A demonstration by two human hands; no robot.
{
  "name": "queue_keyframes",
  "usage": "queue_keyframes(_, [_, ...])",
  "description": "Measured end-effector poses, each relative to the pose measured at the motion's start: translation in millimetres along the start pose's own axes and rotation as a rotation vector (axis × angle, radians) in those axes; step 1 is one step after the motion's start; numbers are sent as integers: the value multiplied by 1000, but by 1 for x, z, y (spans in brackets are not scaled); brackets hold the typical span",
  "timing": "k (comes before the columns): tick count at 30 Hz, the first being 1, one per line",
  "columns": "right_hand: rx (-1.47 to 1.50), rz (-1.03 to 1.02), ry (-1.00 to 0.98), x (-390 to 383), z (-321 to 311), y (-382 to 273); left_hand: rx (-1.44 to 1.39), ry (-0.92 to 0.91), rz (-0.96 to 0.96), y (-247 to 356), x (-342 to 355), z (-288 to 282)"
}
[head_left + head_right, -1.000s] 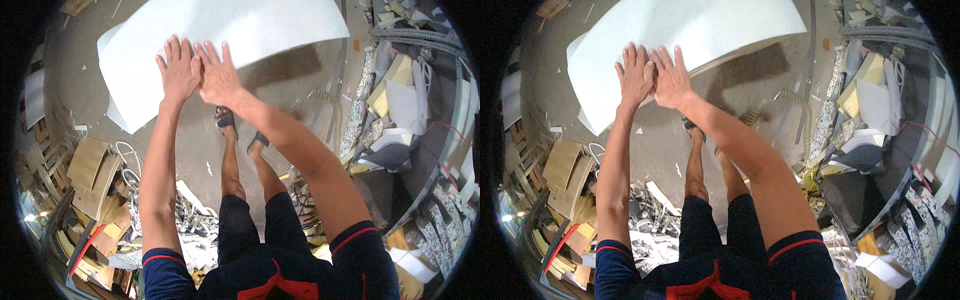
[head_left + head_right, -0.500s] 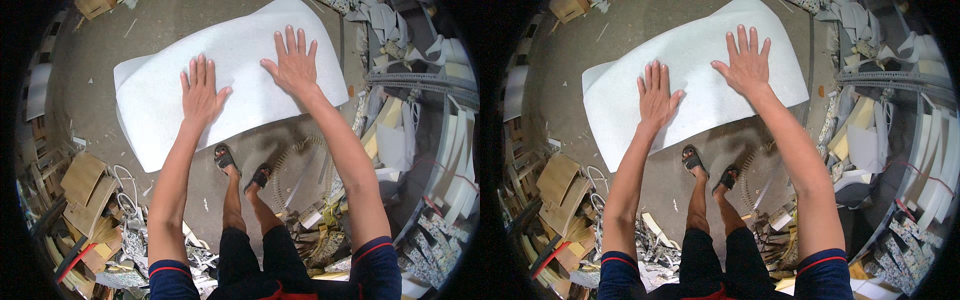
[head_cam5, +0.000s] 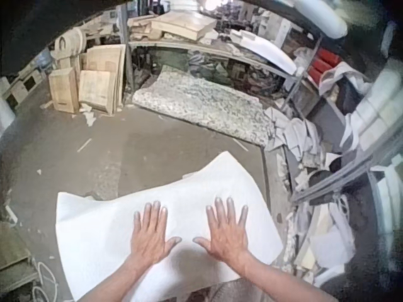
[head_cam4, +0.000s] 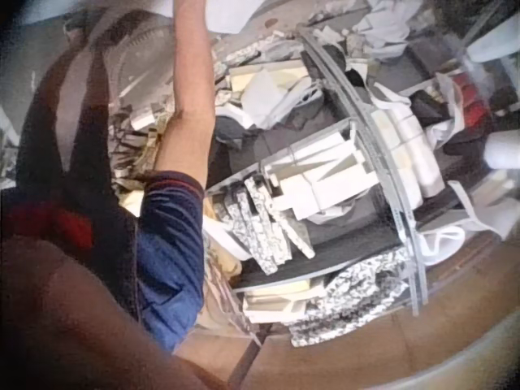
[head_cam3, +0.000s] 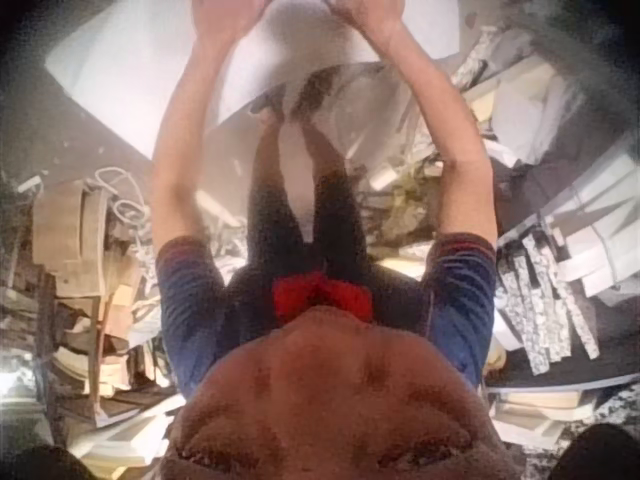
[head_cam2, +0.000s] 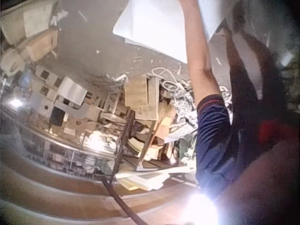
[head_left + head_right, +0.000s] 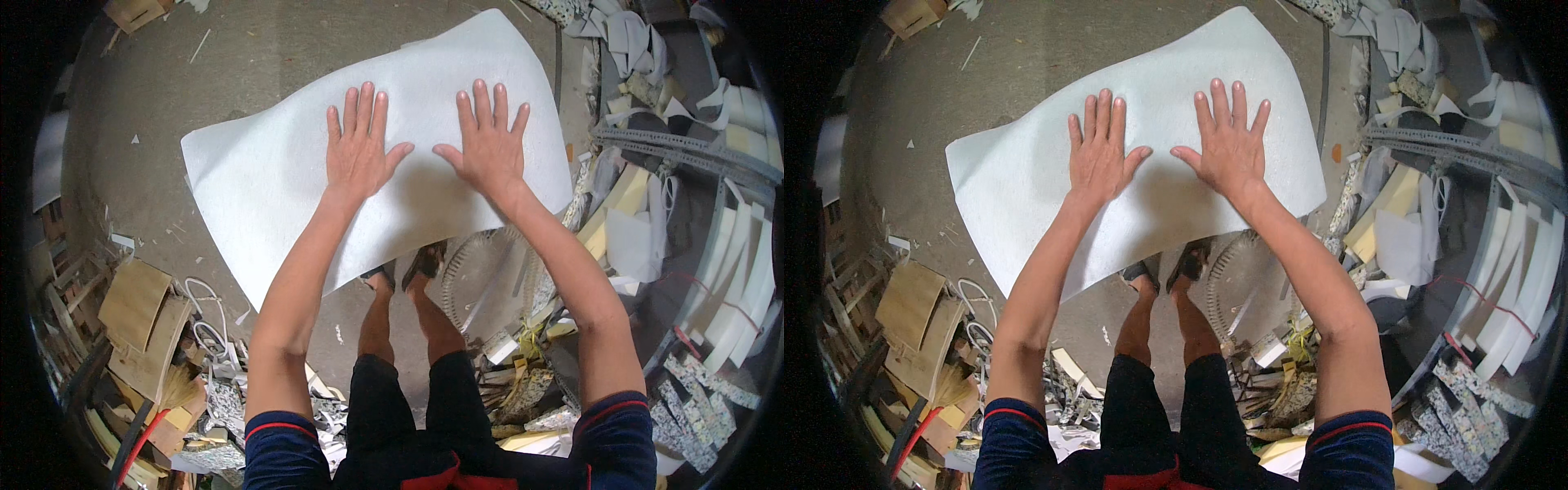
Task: The person applies a clear finish to a small wooden cabinet using a spray gun, then places a white sheet over the cabinet and smooths it. The person repeats spraying and sheet placement on the same piece.
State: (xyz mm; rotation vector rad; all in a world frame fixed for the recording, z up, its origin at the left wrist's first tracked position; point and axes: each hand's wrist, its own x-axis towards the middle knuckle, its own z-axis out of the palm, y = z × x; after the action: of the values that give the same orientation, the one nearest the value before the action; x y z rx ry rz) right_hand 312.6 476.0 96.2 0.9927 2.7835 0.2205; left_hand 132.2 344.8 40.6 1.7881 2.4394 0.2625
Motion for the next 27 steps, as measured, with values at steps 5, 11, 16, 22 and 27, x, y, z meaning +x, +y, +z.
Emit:
queue_keyframes(5, [34,-154,-13,13,2,6,2,-61,-112,7,22,12])
queue_keyframes(11, [146,-310,137,50,15,-9,73,-18,-101,6,19,19])
queue_keyframes(16, [133,-482,-9,79,14,-30,138,-72,-110,10,22,16])
queue_keyframes(22, [93,-397,95,82,14,32,125,-71,-114,3,20,24])
queue_keyframes(27, [79,-276,208,74,17,44,-9,-43,-198,44,9,23])
